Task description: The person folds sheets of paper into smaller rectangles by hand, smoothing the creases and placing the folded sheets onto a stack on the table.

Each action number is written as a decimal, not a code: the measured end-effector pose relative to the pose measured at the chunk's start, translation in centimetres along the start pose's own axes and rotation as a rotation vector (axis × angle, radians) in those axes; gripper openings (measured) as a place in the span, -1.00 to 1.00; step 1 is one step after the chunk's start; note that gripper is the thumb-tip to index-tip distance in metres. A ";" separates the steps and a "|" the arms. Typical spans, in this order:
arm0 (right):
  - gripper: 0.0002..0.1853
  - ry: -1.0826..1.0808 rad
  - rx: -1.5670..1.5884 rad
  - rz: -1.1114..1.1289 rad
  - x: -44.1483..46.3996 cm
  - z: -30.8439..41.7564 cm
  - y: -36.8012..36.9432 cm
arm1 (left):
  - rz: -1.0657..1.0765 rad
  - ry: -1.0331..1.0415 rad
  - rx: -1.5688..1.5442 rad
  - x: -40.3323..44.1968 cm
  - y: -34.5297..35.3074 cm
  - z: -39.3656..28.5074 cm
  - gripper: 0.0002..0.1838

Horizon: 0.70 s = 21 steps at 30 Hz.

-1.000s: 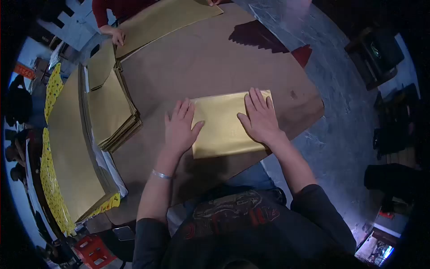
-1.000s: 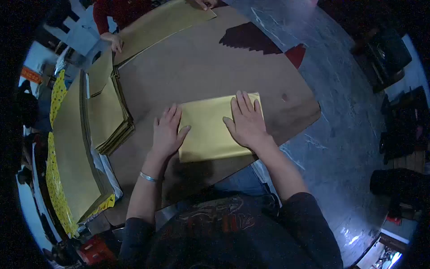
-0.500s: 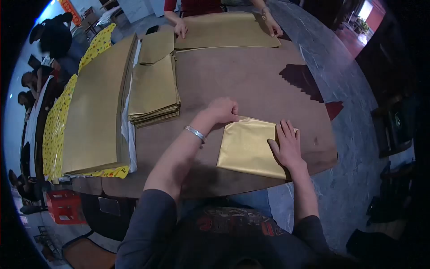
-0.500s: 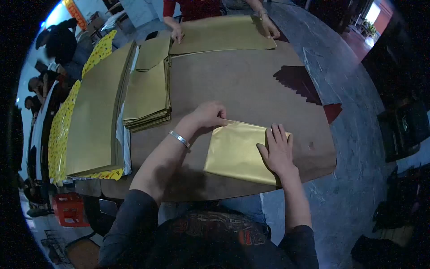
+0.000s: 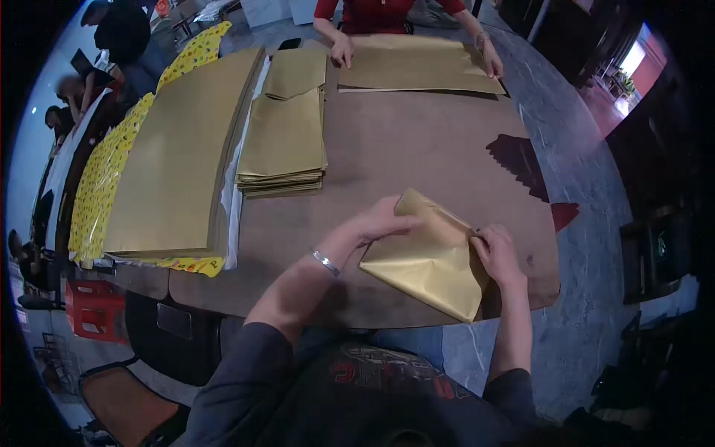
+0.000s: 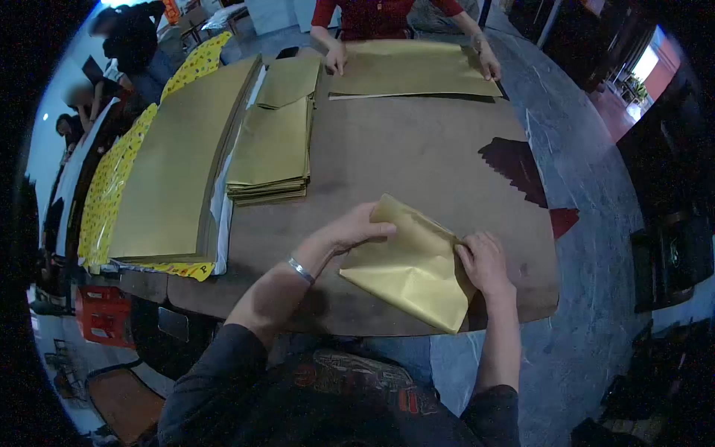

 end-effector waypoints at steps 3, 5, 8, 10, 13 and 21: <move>-0.84 0.074 0.118 -0.036 -0.5 -0.3 0.2 | 0.033 -0.180 0.211 -0.8 -0.8 1.8 -0.56; -0.80 -0.006 0.203 -0.291 -0.7 0.1 -0.8 | -0.120 0.019 0.147 -2.4 -1.2 -1.4 -0.78; -0.73 0.064 0.154 -0.426 -1.2 -0.5 -0.9 | -0.386 0.143 0.716 -6.9 -4.1 -13.7 -0.80; -0.72 0.144 0.157 -0.415 -1.6 -1.0 -0.4 | -0.497 0.815 0.856 -9.9 -6.7 -18.5 -0.69; -0.72 0.067 0.143 -0.319 -1.8 -1.0 1.7 | -0.761 1.137 1.325 -13.0 -7.2 -23.1 -0.70; -0.78 0.009 0.073 -0.321 -2.4 0.9 3.1 | -0.671 0.420 1.810 -9.8 -16.2 -8.0 -0.50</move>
Point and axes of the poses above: each hand's wrist, its own x-axis towards the middle knuckle, its own y-axis out of the palm, z = x × y, the point moved 1 cm from there along x, towards the middle knuckle, and after that the axes turned 8 degrees about y, right-handed, at the moved point
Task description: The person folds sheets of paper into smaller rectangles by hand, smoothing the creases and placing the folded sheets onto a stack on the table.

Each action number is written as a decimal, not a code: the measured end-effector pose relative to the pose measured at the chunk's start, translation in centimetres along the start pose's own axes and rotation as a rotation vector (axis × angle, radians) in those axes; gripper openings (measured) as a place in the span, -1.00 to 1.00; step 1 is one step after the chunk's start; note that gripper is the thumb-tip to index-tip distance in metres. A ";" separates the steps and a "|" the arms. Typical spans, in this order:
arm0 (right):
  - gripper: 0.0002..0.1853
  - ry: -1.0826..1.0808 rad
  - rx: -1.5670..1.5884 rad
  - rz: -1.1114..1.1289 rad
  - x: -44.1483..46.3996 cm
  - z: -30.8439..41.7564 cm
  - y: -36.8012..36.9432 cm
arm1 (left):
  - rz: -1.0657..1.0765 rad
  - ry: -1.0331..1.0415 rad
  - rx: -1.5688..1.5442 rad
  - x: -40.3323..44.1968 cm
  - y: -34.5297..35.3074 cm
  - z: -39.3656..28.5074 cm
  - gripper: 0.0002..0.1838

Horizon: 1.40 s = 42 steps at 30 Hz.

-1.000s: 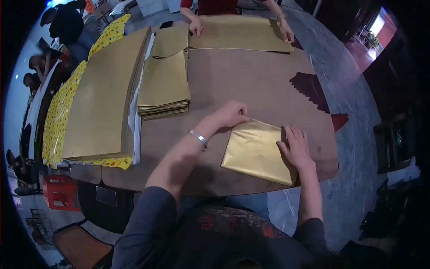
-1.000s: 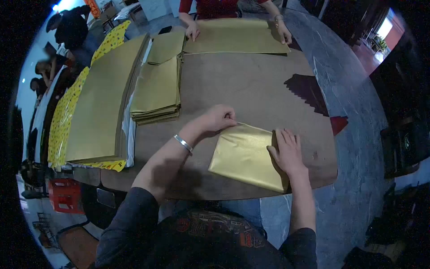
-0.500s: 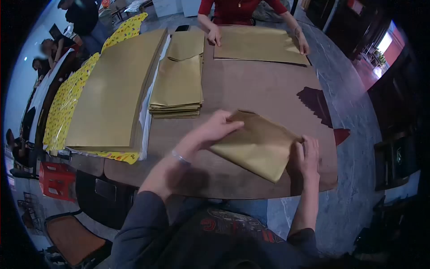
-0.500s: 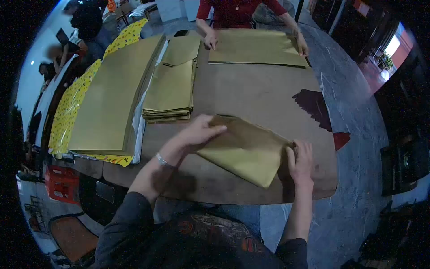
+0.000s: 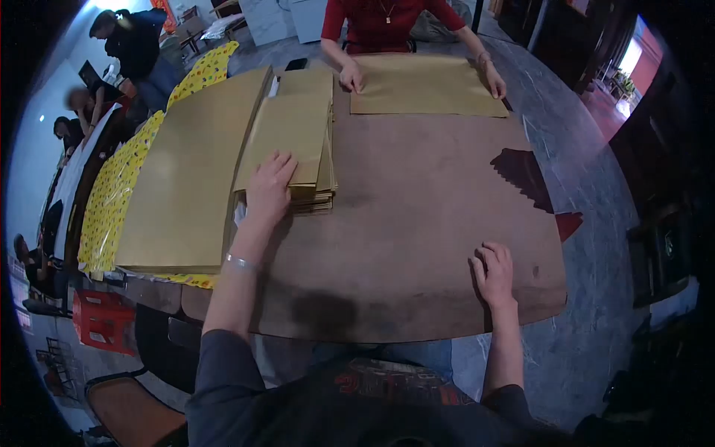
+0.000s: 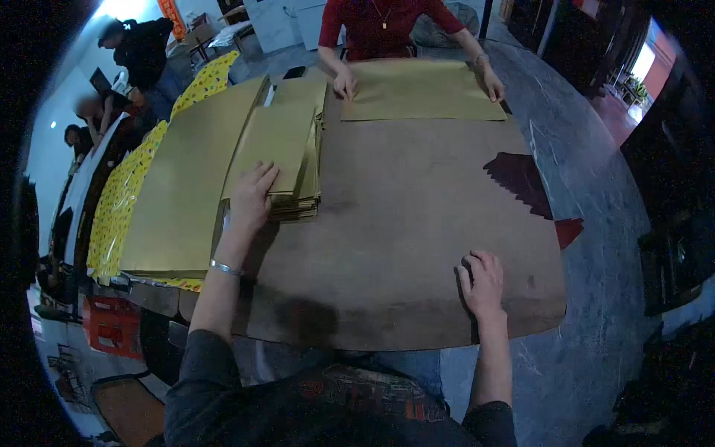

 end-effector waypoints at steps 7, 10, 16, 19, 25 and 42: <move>-0.79 0.031 -0.004 0.011 0.1 0.2 0.0 | 0.335 -0.168 0.030 -1.8 3.5 -0.7 -0.54; -0.77 0.060 -0.016 0.026 -0.1 -0.2 0.5 | 0.271 -0.123 0.018 0.1 2.5 -1.5 -0.52; -0.79 0.053 0.004 0.002 0.0 0.1 0.5 | 0.323 -0.014 -0.147 1.0 4.5 -2.5 -0.54; -0.78 0.086 0.012 0.034 0.1 0.4 0.1 | 0.311 -0.057 -0.186 0.1 5.4 -2.1 -0.52; -0.77 0.072 -0.009 0.046 0.1 0.2 0.3 | 0.411 -0.242 -0.190 3.4 4.0 -4.5 -0.32; -0.78 0.042 0.012 -0.007 -0.1 -0.3 0.5 | 0.586 -0.432 -0.075 6.8 9.5 -3.9 -0.33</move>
Point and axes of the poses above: each hand's wrist, its own x-axis towards the middle knuckle, its own y-axis out of the palm, z = x × y, the point moved 1 cm from there along x, towards the middle knuckle, and after that the axes turned 8 degrees about y, right-handed, at the moved point
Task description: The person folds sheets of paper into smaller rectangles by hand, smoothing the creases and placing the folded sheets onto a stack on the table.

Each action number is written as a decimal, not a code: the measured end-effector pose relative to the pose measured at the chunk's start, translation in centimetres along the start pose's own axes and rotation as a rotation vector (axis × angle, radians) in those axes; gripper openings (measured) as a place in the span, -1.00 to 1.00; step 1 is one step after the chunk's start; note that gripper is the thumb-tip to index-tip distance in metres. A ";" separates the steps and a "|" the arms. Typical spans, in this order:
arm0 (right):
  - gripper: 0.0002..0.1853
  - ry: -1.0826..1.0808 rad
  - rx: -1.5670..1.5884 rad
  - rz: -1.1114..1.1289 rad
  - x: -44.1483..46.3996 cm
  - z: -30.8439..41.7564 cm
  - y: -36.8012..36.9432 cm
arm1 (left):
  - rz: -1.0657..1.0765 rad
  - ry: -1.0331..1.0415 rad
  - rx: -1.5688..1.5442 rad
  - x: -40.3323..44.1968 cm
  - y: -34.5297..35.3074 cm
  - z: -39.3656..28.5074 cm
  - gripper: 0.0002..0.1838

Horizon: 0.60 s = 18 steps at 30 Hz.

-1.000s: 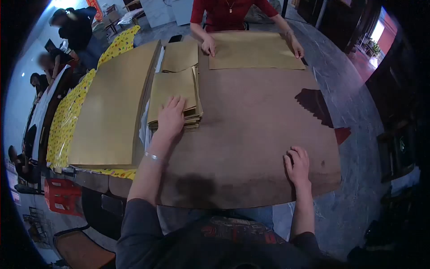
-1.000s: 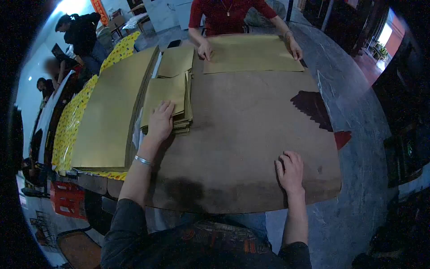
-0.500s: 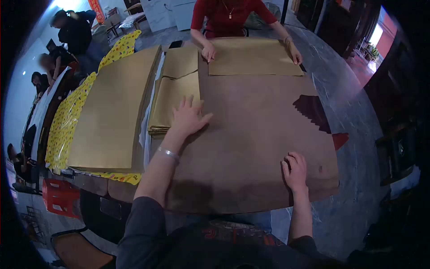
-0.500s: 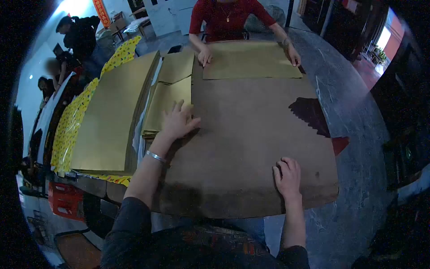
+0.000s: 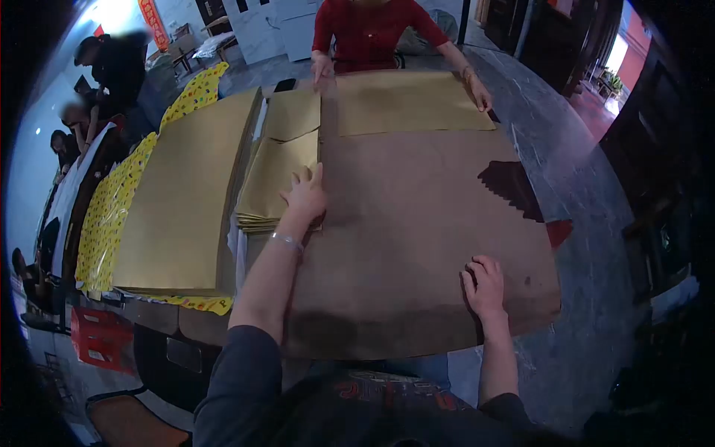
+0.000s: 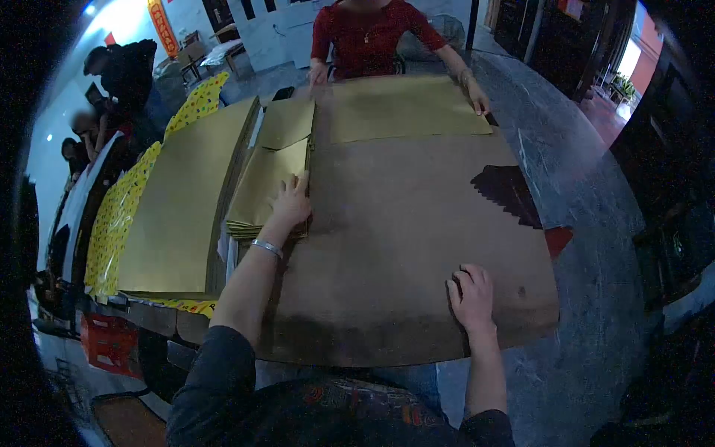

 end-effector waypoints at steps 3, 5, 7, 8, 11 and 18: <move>-0.78 -0.006 -0.022 -0.004 0.0 -0.1 0.0 | 0.023 0.007 0.023 -0.2 -0.5 -0.1 -0.28; -0.77 0.004 -0.015 -0.020 0.0 0.3 -0.3 | -0.034 0.011 -0.061 -0.5 -0.8 -0.4 -0.22; -0.77 0.000 0.010 -0.008 -0.1 0.0 -0.1 | -0.190 0.121 -0.147 -0.3 -0.4 -0.2 -0.20; -0.77 0.006 -0.014 0.002 0.0 -0.2 0.1 | -0.195 0.125 -0.146 -0.1 0.0 -0.3 -0.20; -0.70 0.055 -0.036 0.071 1.0 1.0 0.9 | -0.255 0.292 -0.168 -2.6 -1.7 -4.7 -0.25; -0.36 0.036 -0.170 0.316 3.9 7.1 4.6 | -0.115 0.441 -0.225 -8.1 5.5 -11.6 -0.34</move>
Point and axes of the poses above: each hand's wrist, its own x-axis towards the middle knuckle, its own y-axis out of the palm, z = x × y, the point moved 1 cm from there along x, towards the middle knuckle, and after that the axes turned 8 degrees about y, right-handed, at the moved point
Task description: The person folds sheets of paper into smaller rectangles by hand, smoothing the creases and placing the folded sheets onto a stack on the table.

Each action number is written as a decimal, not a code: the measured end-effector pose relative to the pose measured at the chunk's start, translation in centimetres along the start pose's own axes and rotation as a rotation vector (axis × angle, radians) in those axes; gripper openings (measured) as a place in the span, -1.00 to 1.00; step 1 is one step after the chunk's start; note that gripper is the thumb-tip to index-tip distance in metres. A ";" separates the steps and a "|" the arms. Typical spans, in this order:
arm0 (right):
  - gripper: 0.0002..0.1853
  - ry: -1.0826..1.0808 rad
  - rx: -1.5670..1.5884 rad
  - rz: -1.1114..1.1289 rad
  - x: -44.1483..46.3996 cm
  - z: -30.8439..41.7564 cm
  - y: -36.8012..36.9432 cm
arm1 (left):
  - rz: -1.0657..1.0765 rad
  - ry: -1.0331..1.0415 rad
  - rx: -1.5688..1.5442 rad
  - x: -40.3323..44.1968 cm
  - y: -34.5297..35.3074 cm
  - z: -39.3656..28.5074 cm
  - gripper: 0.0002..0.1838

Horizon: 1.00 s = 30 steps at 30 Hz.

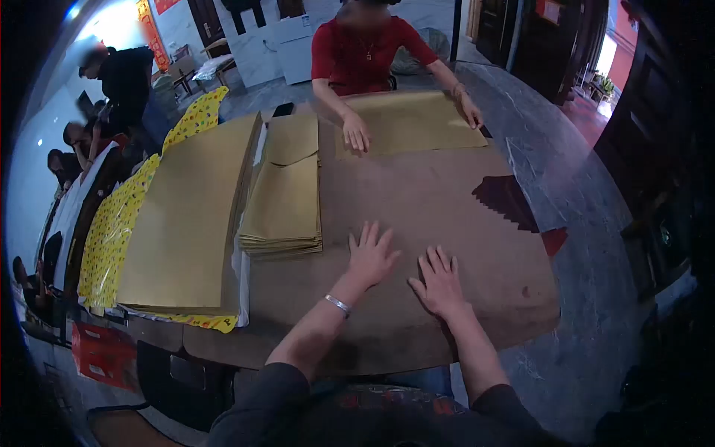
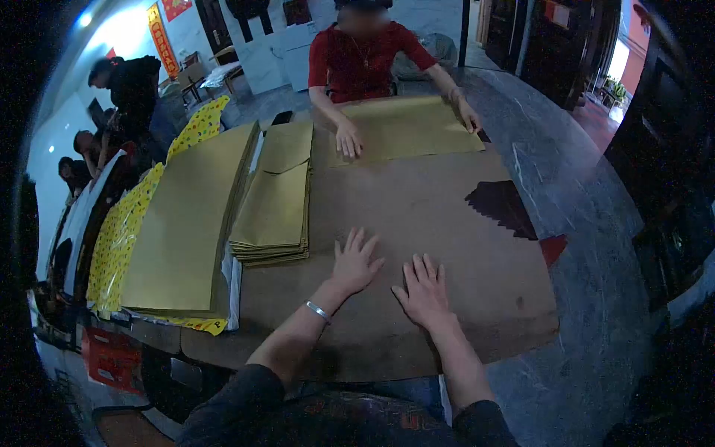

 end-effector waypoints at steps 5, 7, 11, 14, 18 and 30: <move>-0.37 -0.059 0.022 0.056 0.1 -0.2 0.6 | -0.042 0.055 -0.075 0.0 -0.2 1.7 -0.42; -0.40 -0.049 0.067 0.049 0.1 -0.2 0.3 | -0.298 0.062 -0.137 1.4 -3.6 4.3 -0.58; -0.43 -0.057 0.051 0.002 -0.1 0.4 0.3 | -0.535 -0.189 0.013 4.5 -11.4 12.8 -0.69; -0.43 -0.081 0.049 0.074 1.0 0.9 0.4 | -0.560 -0.356 0.184 5.9 -12.3 23.5 -0.67; -0.46 -0.146 0.233 0.065 6.7 3.2 2.9 | -0.234 -0.687 0.084 5.1 -13.9 28.2 -0.50; -0.22 -0.026 0.487 0.045 28.5 20.8 8.8 | -0.146 -0.632 0.063 6.7 -14.8 30.7 -0.55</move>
Point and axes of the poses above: each hand's wrist, its own x-axis towards the middle knuckle, its own y-axis out of the palm, z = x × y, the point moved 1 cm from there along x, towards the middle knuckle, and after that the axes turned 8 degrees about y, right-handed, at the moved point
